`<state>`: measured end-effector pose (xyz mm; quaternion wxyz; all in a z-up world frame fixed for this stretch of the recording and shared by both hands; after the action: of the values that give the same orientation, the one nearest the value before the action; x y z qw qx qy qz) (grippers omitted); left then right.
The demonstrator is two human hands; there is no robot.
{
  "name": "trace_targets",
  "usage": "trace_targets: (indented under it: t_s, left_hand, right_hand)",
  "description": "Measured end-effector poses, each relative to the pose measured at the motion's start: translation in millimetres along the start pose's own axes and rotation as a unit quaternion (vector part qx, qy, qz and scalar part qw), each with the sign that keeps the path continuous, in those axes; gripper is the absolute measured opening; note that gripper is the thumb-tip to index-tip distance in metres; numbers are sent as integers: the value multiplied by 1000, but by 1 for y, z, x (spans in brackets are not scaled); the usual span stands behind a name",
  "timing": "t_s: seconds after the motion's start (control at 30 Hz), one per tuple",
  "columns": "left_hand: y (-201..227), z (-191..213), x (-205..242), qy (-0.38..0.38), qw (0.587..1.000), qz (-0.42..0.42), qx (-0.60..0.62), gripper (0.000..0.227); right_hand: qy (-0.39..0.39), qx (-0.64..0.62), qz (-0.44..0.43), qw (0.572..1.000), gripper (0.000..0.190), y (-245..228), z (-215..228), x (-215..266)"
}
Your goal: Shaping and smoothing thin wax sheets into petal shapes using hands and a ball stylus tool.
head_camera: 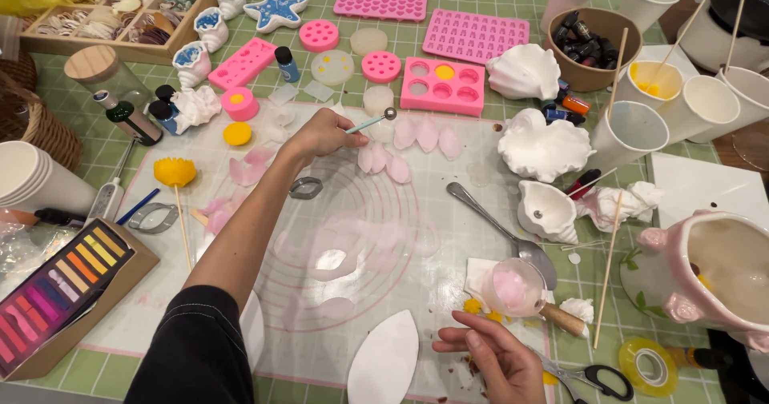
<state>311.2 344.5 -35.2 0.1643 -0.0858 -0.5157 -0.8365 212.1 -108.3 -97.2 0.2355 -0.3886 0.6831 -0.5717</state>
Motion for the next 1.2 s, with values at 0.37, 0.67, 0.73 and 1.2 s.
trace_targets:
  t_s: [0.37, 0.67, 0.73, 1.2]
  left_hand:
    - [2, -5, 17, -49, 996, 28, 66, 16]
    - [102, -127, 66, -103, 983, -124, 89, 18]
    - [131, -166, 77, -112, 971, -188, 100, 20]
    - [154, -166, 163, -53, 966, -241, 72, 29]
  right_hand:
    - [28, 22, -43, 998, 36, 0, 7, 3]
    - [121, 86, 29, 988, 34, -96, 4, -9]
    - [165, 111, 51, 979, 34, -116, 20, 1]
    - [144, 155, 97, 973, 33, -89, 28, 46]
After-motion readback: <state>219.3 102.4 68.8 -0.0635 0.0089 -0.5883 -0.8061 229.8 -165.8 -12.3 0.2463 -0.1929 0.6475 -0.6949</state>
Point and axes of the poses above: each hand's wrist, its own x-axis away from the middle knuckle, its own z-axis out of the back of the hand, y = z × x, the point moved 10 cm from there along -x, towards the middle knuckle, and after that the axes turned 15 degrees about -y, right-handed, at the moved point
